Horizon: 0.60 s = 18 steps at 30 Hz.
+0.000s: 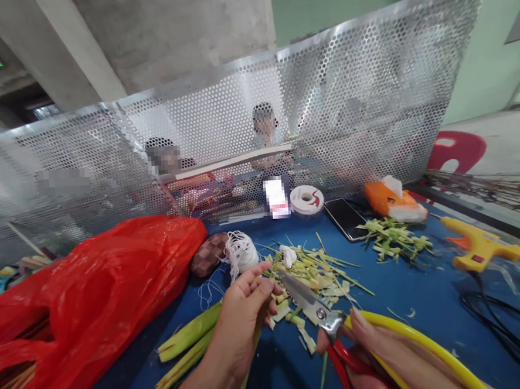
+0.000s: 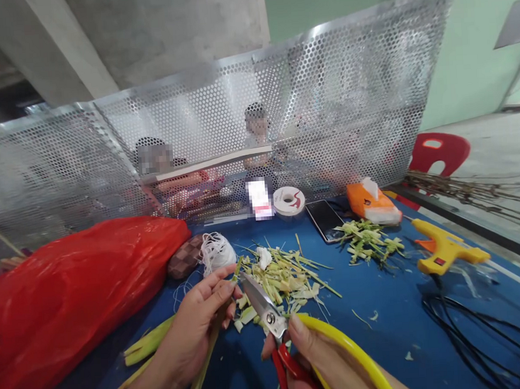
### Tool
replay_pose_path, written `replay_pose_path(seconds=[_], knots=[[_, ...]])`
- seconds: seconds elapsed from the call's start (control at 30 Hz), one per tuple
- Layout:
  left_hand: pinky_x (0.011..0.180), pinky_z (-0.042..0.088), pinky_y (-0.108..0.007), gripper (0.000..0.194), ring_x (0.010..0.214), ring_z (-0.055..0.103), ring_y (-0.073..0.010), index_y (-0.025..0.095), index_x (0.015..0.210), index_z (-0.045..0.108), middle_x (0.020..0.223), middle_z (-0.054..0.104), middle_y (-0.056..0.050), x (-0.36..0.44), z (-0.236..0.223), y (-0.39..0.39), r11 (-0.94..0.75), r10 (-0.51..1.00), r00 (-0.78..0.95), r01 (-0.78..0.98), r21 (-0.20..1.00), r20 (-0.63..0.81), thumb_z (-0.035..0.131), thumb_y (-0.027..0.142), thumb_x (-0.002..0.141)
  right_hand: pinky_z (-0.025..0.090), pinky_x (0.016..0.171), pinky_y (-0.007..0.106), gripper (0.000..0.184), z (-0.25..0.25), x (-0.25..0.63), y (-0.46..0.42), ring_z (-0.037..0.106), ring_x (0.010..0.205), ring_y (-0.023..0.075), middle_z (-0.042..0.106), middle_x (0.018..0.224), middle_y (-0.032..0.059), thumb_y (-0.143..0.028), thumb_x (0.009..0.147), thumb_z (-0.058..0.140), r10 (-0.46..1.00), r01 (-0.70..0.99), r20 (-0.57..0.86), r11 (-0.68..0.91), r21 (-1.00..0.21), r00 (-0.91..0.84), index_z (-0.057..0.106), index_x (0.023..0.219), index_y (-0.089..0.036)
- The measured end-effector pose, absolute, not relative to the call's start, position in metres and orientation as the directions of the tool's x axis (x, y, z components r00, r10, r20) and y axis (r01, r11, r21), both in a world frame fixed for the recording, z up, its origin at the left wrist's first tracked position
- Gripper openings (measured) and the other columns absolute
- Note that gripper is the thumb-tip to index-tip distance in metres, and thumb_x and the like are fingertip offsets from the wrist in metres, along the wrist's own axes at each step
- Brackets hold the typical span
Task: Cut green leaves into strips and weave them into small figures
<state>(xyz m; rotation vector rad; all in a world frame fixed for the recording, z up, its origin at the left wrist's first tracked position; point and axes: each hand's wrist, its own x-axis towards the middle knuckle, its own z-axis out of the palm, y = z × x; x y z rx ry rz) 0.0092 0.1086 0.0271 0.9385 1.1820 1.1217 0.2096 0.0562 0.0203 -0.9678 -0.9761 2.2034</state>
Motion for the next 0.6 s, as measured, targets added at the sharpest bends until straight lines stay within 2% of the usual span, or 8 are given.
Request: replay_pose_path(seconds=[0.1, 0.17, 0.2, 0.27, 0.37, 0.4, 0.5, 0.6], knots=[[0.042, 0.033, -0.016, 0.047, 0.050, 0.049, -0.0066, 0.012, 0.113, 0.056, 0.072, 0.062, -0.001, 0.007, 0.031, 0.109, 0.214, 0.976, -0.002, -0.170, 0.962, -0.217, 0.072, 0.031, 0.073, 0.032, 0.038, 0.016, 0.071, 0.023, 0.215, 0.058, 0.042, 0.044, 0.0087, 0.050, 0.056, -0.0018, -0.079, 0.070, 0.054, 0.795, -0.104, -0.403, -0.496, -0.862, -0.455, 0.063, 0.108, -0.019], [0.042, 0.033, -0.016, 0.040, 0.049, 0.049, -0.0067, 0.013, 0.103, 0.058, 0.072, 0.063, -0.001, 0.006, 0.034, 0.108, 0.224, 0.973, -0.020, -0.184, 0.957, -0.231, 0.073, 0.031, 0.070, 0.042, 0.046, 0.021, 0.063, 0.021, 0.224, 0.065, 0.055, 0.056, 0.0147, 0.061, 0.065, 0.0024, -0.073, 0.070, 0.060, 0.891, 0.079, -0.311, -0.302, -0.950, -0.332, 0.063, 0.108, -0.023], [0.042, 0.033, -0.017, 0.036, 0.049, 0.049, -0.0067, 0.014, 0.097, 0.059, 0.071, 0.063, -0.001, 0.005, 0.036, 0.107, 0.224, 0.972, -0.025, -0.189, 0.956, -0.232, 0.073, 0.031, 0.069, 0.045, 0.051, 0.023, 0.056, 0.019, 0.231, 0.070, 0.059, 0.062, 0.0179, 0.065, 0.069, 0.0040, -0.067, 0.071, 0.063, 0.933, 0.225, -0.226, -0.165, -0.960, -0.279, 0.065, 0.107, -0.024], [0.042, 0.032, -0.017, 0.031, 0.049, 0.050, -0.0067, 0.014, 0.089, 0.060, 0.071, 0.063, -0.001, 0.004, 0.040, 0.106, 0.207, 0.976, -0.030, -0.184, 0.961, -0.216, 0.074, 0.031, 0.067, 0.046, 0.058, 0.027, 0.041, 0.010, 0.244, 0.082, 0.065, 0.070, 0.0236, 0.069, 0.074, 0.0064, -0.054, 0.074, 0.065, 0.965, 0.547, -0.071, 0.083, -0.833, -0.254, 0.067, 0.102, -0.025], [0.044, 0.032, -0.018, 0.025, 0.050, 0.050, -0.0076, 0.015, 0.085, 0.062, 0.070, 0.064, -0.002, 0.001, 0.046, 0.106, 0.134, 0.988, -0.062, -0.114, 0.984, -0.142, 0.073, 0.030, 0.069, 0.043, 0.056, 0.033, 0.034, -0.010, 0.259, 0.098, 0.068, 0.068, 0.0312, 0.071, 0.070, 0.0104, -0.041, 0.075, 0.061, 0.977, 0.864, 0.026, 0.200, -0.461, -0.212, 0.068, 0.101, -0.020], [0.044, 0.032, -0.019, 0.022, 0.050, 0.051, -0.0081, 0.015, 0.084, 0.063, 0.069, 0.064, -0.002, 0.000, 0.048, 0.106, 0.101, 0.991, -0.083, -0.072, 0.992, -0.107, 0.072, 0.029, 0.070, 0.042, 0.054, 0.033, 0.031, -0.017, 0.262, 0.102, 0.069, 0.068, 0.0328, 0.072, 0.071, 0.0118, -0.038, 0.077, 0.059, 0.974, 0.903, 0.015, 0.214, -0.373, -0.225, 0.069, 0.100, -0.019], [0.047, 0.035, -0.022, 0.011, 0.049, 0.050, -0.0094, 0.017, 0.078, 0.067, 0.064, 0.062, -0.001, -0.004, 0.058, 0.105, -0.007, 0.991, -0.129, 0.087, 0.996, 0.018, 0.070, 0.023, 0.071, 0.039, 0.051, 0.031, 0.026, -0.033, 0.264, 0.107, 0.071, 0.065, 0.0323, 0.074, 0.069, 0.0115, -0.027, 0.078, 0.055, 0.965, 0.941, -0.027, 0.248, -0.231, -0.261, 0.070, 0.099, -0.021], [0.055, 0.040, -0.025, 0.004, 0.056, 0.054, -0.0132, 0.018, 0.074, 0.070, 0.066, 0.065, -0.003, -0.009, 0.066, 0.101, -0.118, 0.983, -0.110, 0.251, 0.961, 0.149, 0.067, 0.020, 0.073, 0.036, 0.047, 0.029, 0.014, -0.030, 0.262, 0.105, 0.068, 0.055, 0.0285, 0.071, 0.061, 0.0089, -0.022, 0.075, 0.058, 0.956, 0.940, -0.056, 0.273, -0.206, -0.289, 0.071, 0.080, -0.024]])
